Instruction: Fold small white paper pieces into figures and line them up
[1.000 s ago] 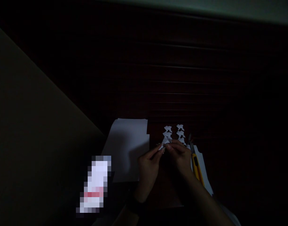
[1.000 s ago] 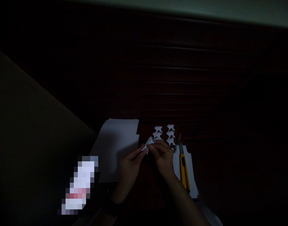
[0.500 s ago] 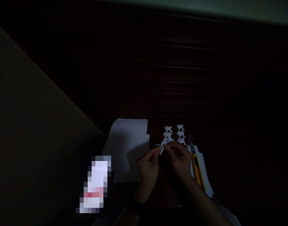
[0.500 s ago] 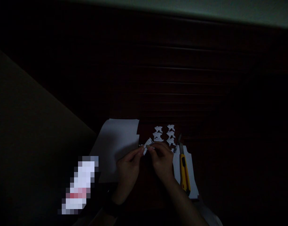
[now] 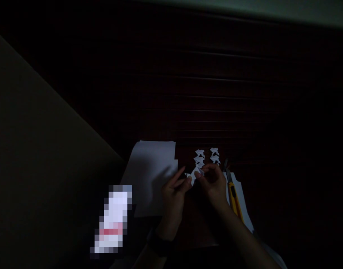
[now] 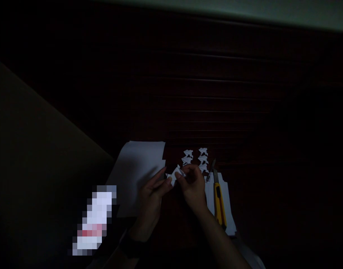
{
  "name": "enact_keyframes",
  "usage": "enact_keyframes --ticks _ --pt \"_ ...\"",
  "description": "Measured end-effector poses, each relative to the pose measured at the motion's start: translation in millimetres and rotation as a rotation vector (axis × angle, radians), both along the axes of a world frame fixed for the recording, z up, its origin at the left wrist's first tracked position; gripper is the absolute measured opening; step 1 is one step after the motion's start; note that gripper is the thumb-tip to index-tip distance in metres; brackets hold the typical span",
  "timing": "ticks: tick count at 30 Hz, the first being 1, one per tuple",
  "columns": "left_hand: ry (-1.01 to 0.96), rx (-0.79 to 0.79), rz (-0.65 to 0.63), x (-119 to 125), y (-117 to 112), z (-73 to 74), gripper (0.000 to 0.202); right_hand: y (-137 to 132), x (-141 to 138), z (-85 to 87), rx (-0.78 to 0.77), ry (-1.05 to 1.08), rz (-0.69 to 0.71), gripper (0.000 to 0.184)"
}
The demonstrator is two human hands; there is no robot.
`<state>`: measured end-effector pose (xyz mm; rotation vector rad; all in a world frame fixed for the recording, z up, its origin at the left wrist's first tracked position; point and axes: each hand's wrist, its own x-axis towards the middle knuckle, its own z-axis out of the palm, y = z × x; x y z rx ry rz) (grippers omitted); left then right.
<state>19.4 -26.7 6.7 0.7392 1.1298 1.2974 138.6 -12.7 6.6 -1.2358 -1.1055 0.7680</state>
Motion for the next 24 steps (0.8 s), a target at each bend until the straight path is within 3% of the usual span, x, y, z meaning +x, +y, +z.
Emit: enact_keyframes --ticks 8,17,24 --pt "0.062 -0.009 -0.082 -2 9 1.0 0.033 2 7 0.5 -0.042 0.011 0.174 0.017" --pt "0.194 0.062 0.082 -4 12 -5.3 0.032 -1 8 3.9 0.106 -0.341 0.145 0.015" --pt "0.427 0.106 0.087 -4 10 -4.3 0.029 0 9 -1.1 0.060 -0.327 0.174 0.013"
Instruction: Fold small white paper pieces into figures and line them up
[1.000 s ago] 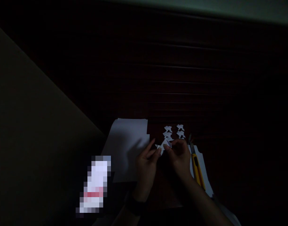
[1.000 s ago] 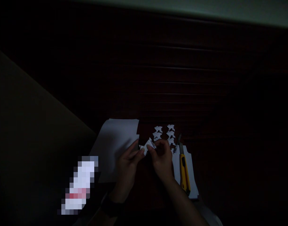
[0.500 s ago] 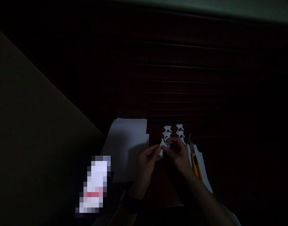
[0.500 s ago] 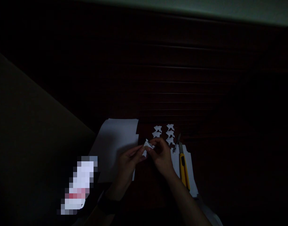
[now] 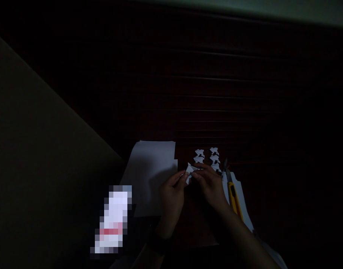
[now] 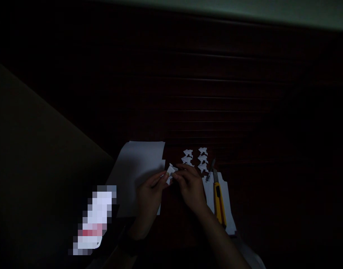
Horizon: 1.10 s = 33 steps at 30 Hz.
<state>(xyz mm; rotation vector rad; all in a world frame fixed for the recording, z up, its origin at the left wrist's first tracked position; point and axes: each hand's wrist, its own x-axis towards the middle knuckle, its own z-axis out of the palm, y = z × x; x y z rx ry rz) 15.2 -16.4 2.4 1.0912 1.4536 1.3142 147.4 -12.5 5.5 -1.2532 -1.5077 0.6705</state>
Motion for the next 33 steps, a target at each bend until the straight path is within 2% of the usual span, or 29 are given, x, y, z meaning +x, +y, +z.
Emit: enact_keyframes --ticks 5,10,15,19,22,27,33 --pt "0.080 0.058 0.000 2 -4 0.4 0.024 2 -3 -1.1 -0.049 0.078 -0.005 0.015" --pt "0.036 0.040 0.010 8 -8 3.5 0.025 -1 -8 -3.1 -0.016 0.090 -0.081 0.016" --pt "-0.232 -0.040 -0.016 13 -10 1.1 0.031 -4 -14 -7.1 -0.087 0.158 -0.171 0.011" --pt "-0.474 -0.123 -0.092 13 -12 -2.6 0.033 -1 -10 -6.5 -0.057 0.119 -0.174 0.011" --pt "-0.566 -0.180 -0.143 10 -10 -0.6 0.030 1 -4 -4.6 -0.043 0.084 -0.148 0.011" --pt "-0.497 -0.224 -0.241 -1 -1 3.6 0.032 1 0 -2.2 -0.091 0.013 -0.059 0.011" --pt "-0.368 -0.194 -0.297 -6 2 -3.6 0.021 -2 -1 -0.8 -0.021 -0.076 -0.057 0.006"
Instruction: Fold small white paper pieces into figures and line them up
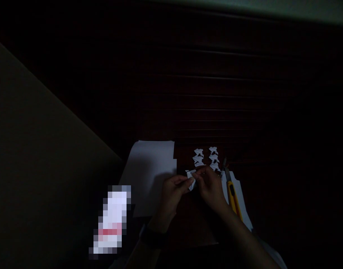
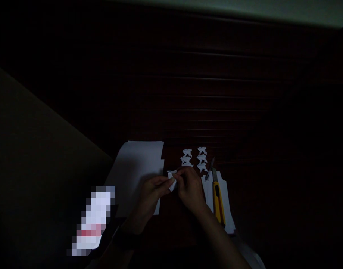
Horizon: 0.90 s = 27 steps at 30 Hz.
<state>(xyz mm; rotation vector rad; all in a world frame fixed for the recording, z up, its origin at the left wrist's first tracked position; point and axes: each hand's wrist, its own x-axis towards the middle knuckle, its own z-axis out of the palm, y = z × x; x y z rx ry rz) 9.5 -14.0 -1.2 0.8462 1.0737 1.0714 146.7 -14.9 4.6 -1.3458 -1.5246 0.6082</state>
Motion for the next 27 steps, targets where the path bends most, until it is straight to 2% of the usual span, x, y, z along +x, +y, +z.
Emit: enact_keyframes --ticks 8,12,14,18,24,27 --pt "0.036 -0.002 0.017 6 0 -1.8 0.017 1 -1 0.5 0.081 0.009 -0.042 0.009" --pt "-0.009 0.001 0.069 4 1 -0.4 0.019 1 -1 5.1 0.104 0.066 -0.088 0.005" --pt "-0.050 -0.003 0.110 3 1 -0.7 0.020 0 -1 7.7 0.088 0.124 -0.100 0.011" --pt "-0.136 -0.034 0.160 2 1 -2.1 0.019 1 1 6.9 -0.007 0.238 -0.036 0.020" --pt "-0.094 -0.047 0.156 3 1 -0.9 0.019 7 4 -5.8 -0.289 0.444 0.131 0.015" --pt "-0.041 -0.042 0.144 4 0 -1.6 0.020 8 0 -11.5 -0.318 0.551 0.092 0.014"
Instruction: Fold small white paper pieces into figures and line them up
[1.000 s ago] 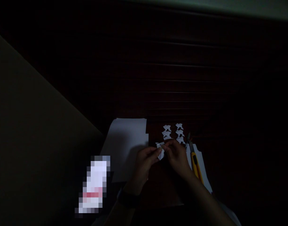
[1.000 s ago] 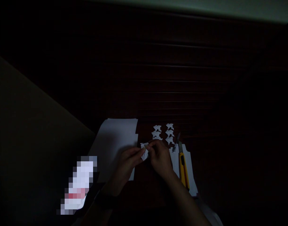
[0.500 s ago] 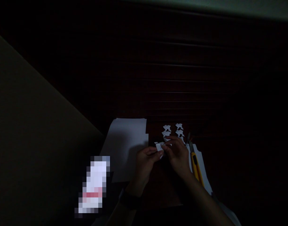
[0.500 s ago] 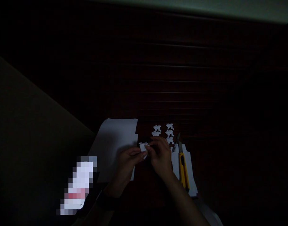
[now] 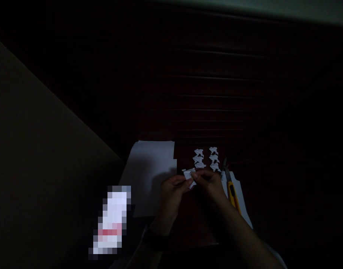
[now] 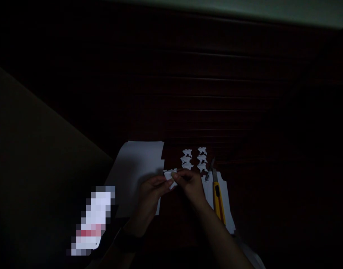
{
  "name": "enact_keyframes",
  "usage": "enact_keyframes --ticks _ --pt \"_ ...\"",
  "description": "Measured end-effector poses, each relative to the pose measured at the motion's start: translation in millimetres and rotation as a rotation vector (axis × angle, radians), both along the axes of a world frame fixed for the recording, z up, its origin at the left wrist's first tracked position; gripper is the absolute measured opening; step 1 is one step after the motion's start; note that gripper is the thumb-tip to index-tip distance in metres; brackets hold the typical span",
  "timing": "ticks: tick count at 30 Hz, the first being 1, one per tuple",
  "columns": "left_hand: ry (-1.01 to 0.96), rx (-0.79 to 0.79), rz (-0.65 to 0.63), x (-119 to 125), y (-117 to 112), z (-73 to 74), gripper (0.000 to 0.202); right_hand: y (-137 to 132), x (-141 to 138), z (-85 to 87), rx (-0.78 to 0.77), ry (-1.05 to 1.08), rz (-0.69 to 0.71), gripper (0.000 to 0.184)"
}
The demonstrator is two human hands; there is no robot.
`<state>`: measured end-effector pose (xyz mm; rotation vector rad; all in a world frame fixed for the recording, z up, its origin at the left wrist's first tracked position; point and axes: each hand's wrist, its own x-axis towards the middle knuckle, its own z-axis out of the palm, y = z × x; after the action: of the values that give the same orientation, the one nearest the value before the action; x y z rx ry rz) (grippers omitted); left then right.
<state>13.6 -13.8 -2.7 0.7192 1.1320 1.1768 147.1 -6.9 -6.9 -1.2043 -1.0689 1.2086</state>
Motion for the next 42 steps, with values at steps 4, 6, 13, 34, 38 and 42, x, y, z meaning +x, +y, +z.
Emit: enact_keyframes --ticks 4,6,13,34,38,42 --pt "0.022 0.010 0.002 3 -1 -2.0 0.020 -2 -7 -3.4 -0.047 0.057 -0.095 0.013" --pt "0.016 0.000 0.013 4 -1 -2.6 0.021 -3 -9 -3.9 -0.059 0.052 -0.109 0.014" --pt "-0.094 -0.063 0.006 1 -1 -2.1 0.020 -3 -7 -4.1 0.024 -0.032 -0.132 0.009" --pt "0.290 0.056 0.033 2 4 -22.3 0.017 -1 -2 -12.1 -0.296 0.291 -0.062 0.020" --pt "0.257 0.033 0.018 3 3 -19.0 0.017 -1 0 -12.4 -0.318 0.271 -0.085 0.021" --pt "0.122 -0.036 0.007 3 0 -13.1 0.022 -1 -1 -8.4 -0.241 0.155 -0.122 0.020"
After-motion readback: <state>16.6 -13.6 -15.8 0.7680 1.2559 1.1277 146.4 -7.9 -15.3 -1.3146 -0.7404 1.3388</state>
